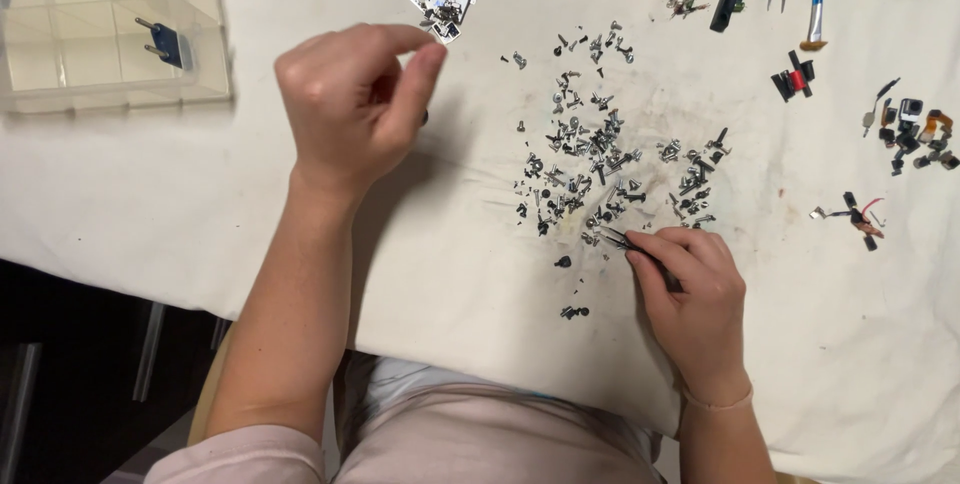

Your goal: Using tweezers to sort and move tiny electronic components one by one on a repair bench.

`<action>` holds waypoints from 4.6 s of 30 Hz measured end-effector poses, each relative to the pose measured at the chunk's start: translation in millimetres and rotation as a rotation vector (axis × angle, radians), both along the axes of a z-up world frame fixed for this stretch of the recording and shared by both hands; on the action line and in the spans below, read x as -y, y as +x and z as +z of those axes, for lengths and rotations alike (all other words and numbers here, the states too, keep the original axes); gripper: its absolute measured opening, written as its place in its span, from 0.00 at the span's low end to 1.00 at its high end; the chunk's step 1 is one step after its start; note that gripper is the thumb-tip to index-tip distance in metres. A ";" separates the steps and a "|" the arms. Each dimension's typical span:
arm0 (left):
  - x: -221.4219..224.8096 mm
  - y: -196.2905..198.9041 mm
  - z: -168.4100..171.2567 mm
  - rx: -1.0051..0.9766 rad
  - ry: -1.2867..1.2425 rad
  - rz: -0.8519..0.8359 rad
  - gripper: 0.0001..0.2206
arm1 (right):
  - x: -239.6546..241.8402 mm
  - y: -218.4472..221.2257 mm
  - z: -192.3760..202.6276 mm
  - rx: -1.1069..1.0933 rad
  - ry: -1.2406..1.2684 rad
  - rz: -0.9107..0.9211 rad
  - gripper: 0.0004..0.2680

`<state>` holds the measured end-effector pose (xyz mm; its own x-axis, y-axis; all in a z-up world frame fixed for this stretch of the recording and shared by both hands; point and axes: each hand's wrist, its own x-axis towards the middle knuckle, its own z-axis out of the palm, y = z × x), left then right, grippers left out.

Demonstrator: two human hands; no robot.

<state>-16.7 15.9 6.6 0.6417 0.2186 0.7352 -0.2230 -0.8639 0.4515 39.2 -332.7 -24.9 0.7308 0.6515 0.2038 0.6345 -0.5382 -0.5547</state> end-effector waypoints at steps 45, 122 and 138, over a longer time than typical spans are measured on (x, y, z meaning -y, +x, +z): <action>-50.4 -8.1 -9.9 0.025 -0.312 0.130 0.19 | -25.5 -23.2 35.5 -0.246 0.052 0.084 0.07; -38.0 -6.6 -6.1 -0.070 -0.355 0.107 0.20 | 13.1 -46.7 -0.6 0.087 0.104 0.197 0.04; -32.8 -6.6 0.1 -0.092 -0.354 0.125 0.20 | -75.3 92.8 19.6 0.188 0.251 0.055 0.05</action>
